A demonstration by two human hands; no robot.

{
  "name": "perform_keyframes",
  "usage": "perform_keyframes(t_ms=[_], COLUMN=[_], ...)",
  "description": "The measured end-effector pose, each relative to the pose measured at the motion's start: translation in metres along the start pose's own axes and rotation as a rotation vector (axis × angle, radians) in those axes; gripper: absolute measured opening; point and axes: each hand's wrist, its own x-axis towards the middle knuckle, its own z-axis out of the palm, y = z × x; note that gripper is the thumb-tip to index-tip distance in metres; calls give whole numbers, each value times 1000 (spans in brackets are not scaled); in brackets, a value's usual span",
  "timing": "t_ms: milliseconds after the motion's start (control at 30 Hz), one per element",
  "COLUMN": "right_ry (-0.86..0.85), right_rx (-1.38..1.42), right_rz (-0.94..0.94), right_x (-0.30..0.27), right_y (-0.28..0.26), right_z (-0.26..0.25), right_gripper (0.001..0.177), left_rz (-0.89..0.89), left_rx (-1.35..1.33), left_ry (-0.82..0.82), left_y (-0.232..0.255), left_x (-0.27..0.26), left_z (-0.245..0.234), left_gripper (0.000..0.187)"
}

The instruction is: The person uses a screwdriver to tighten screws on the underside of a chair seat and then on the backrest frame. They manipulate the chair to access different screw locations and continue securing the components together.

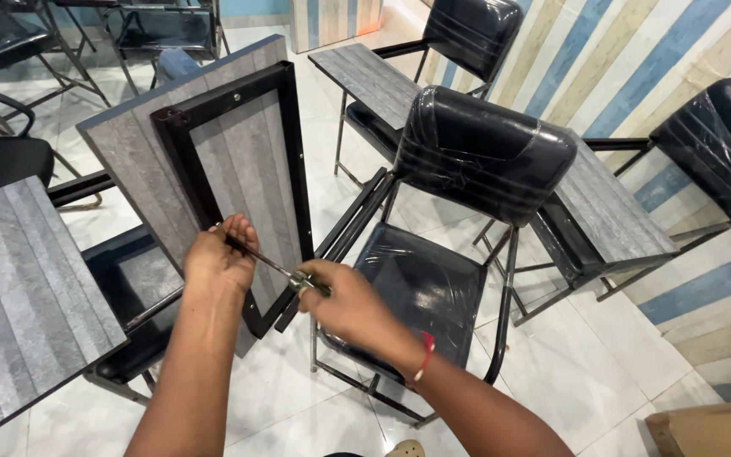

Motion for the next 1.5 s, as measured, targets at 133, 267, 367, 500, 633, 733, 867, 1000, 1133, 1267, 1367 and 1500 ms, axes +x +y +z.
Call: perform_keyframes(t_ms=[133, 267, 367, 500, 633, 733, 867, 1000, 1133, 1267, 1367, 1500], right_ry=[107, 40, -38, -65, -60, 16, 73, 197, 22, -139, -98, 147], right_rx=[-518, -55, 749, 1028, 733, 47, -470, -449, 238, 615, 375, -431], right_rz=[-159, 171, 473, 540, 406, 59, -172, -292, 302, 577, 445, -43], right_x=[-18, -14, -1, 8, 10, 6, -6, -5, 11, 15, 13, -2], right_y=[-21, -36, -28, -8, -3, -13, -26, -27, -16, -3, -5, -16], right_z=[0, 3, -2, -5, 1, 0, -10, -13, -14, -17, -11, -8], right_gripper=[40, 41, 35, 32, 32, 36, 43, 38, 32, 33, 30, 37], left_rz=[-17, -46, -57, -71, -57, -48, -47, -49, -58, -43, -8, -9], left_rx=[-30, -90, -135, -151, -95, -64, -96, -115, -122, -88, -31, 1], left_ry=[39, 94, 119, 131, 148, 117, 101, 97, 92, 113, 112, 75], left_y=[4, 7, 9, 9, 7, 5, 0, -2, 1, 2, 2, 1], left_x=[6, -1, -8, -11, -4, 4, 12, 15, 9, -6, -16, -18], left_z=[5, 11, 16, 20, 15, 11, 7, 6, 8, 12, 15, 22], left_gripper=[35, 36, 36, 38, 37, 35, 33, 35, 31, 28, 23, 26])
